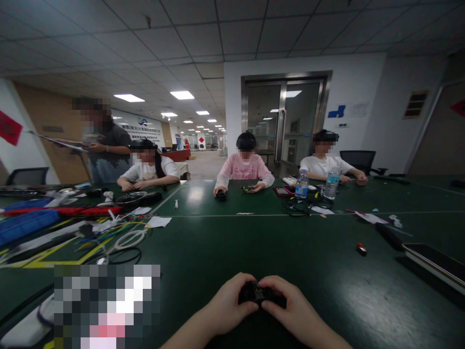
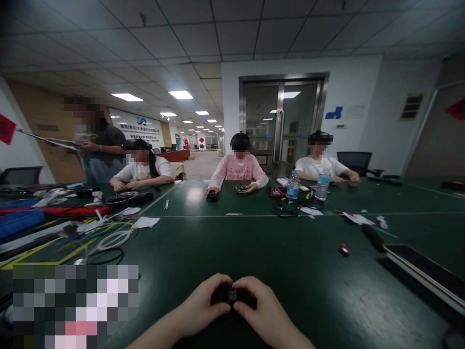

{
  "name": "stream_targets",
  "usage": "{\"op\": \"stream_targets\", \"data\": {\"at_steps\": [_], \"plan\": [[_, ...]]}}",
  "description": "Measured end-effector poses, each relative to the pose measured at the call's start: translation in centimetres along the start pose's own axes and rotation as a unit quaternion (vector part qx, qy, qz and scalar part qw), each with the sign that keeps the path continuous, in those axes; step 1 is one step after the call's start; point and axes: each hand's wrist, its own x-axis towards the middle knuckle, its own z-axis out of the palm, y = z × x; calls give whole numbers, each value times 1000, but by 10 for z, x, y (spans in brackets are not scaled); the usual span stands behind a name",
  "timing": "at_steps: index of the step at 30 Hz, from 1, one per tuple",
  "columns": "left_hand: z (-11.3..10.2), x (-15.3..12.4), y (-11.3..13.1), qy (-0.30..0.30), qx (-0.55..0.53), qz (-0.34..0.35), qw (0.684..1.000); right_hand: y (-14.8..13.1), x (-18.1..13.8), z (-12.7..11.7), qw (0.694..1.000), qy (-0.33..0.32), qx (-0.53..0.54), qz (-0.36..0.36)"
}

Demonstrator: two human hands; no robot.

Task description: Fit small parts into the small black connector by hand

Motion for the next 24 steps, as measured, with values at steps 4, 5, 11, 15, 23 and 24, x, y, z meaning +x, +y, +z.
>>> {"op": "stream_targets", "data": {"at_steps": [4, 5, 11, 15, 23, 24], "plan": [[-1, 1, 1, -5, -1, -2, 1000, -1, 0, 0, 1000, 2, 8, -5], [-1, 1, 1, -8, -2, -2, 1000, -1, 0, 0, 1000, 2, 10, -4], [-1, 1, 1, -7, -6, -6, 1000, -3, 0, 0, 1000, 0, 5, -1], [0, 1, -1, 0, -6, -9, 1000, -3, 1, 0, 1000, -2, 14, 1], [-2, 2, 2, -8, -15, -11, 1000, -1, 1, 1, 1000, 0, 5, -2], [-2, 1, 3, -9, -16, -14, 1000, -1, 1, 1, 1000, 0, 3, 0]]}}
